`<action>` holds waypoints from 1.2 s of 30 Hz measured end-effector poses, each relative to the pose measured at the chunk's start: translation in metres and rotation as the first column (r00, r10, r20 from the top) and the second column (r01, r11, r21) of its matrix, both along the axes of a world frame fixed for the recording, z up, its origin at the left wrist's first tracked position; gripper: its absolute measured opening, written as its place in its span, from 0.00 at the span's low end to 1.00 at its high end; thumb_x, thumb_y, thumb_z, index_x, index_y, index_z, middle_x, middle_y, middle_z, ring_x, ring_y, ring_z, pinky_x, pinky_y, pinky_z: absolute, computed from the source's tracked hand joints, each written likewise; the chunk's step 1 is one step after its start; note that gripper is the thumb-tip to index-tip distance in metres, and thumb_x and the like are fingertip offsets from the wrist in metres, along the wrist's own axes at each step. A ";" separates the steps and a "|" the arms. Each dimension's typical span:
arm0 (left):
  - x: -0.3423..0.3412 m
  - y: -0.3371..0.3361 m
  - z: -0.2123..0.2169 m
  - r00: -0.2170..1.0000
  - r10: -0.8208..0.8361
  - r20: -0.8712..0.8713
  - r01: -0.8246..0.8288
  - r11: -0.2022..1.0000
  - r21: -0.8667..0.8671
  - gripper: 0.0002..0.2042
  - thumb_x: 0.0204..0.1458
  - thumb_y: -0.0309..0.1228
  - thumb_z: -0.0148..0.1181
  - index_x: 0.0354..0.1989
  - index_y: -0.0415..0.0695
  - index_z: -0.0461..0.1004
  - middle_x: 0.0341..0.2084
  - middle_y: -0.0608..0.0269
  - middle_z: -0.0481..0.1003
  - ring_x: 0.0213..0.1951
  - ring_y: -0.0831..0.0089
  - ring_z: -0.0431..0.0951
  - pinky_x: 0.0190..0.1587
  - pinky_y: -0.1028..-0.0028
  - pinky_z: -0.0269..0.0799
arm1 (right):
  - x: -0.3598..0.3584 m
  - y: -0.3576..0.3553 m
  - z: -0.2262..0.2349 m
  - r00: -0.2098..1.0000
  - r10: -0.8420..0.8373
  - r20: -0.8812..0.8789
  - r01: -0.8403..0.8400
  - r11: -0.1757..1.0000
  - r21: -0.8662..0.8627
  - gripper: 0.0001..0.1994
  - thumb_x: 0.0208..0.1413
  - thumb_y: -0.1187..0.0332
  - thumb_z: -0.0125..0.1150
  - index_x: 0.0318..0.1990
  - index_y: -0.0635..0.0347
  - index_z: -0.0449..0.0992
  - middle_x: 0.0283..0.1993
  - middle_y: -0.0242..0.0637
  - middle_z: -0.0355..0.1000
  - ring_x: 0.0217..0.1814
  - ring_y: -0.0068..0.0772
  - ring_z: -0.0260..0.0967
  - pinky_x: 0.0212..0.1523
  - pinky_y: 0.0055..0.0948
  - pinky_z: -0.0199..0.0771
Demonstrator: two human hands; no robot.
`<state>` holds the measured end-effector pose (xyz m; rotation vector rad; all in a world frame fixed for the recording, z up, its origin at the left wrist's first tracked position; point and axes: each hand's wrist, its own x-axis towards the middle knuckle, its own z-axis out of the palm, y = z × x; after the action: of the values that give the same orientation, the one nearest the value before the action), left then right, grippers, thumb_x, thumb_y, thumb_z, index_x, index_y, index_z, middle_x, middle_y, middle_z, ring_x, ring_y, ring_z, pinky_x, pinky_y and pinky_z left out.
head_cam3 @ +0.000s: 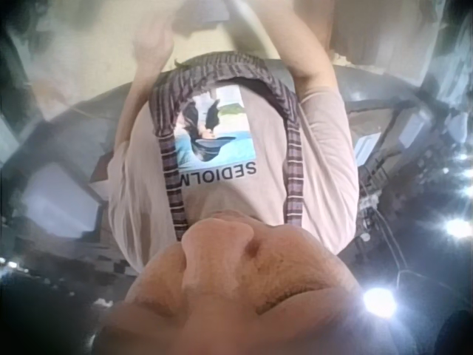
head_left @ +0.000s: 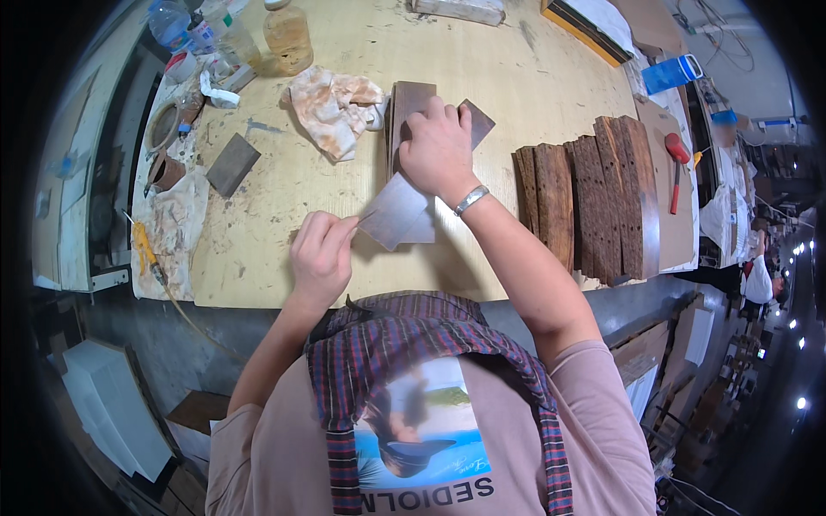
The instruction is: The person pours liquid from a bottle onto a cloth and wipes wood blocks, then continues applying the liquid to other wood pieces using a yellow sponge before stacking them on the workbench.
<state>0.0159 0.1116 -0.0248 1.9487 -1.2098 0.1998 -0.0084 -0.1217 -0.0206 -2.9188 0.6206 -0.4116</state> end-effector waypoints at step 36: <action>-0.039 0.002 -0.010 0.984 -0.112 -0.136 0.097 0.989 -0.114 0.07 0.46 0.16 0.58 0.34 0.38 0.77 0.23 0.57 0.69 0.25 0.60 0.71 0.26 0.64 0.67 | 0.001 -0.004 -0.008 0.995 0.076 0.069 -0.075 0.997 -0.023 0.09 0.47 0.66 0.53 0.31 0.58 0.78 0.36 0.44 0.70 0.45 0.44 0.68 0.53 0.41 0.60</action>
<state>-0.0229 0.1134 -0.0351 1.7710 -1.1796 0.0681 -0.0078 -0.1261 -0.0283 -2.9216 0.4975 -0.5105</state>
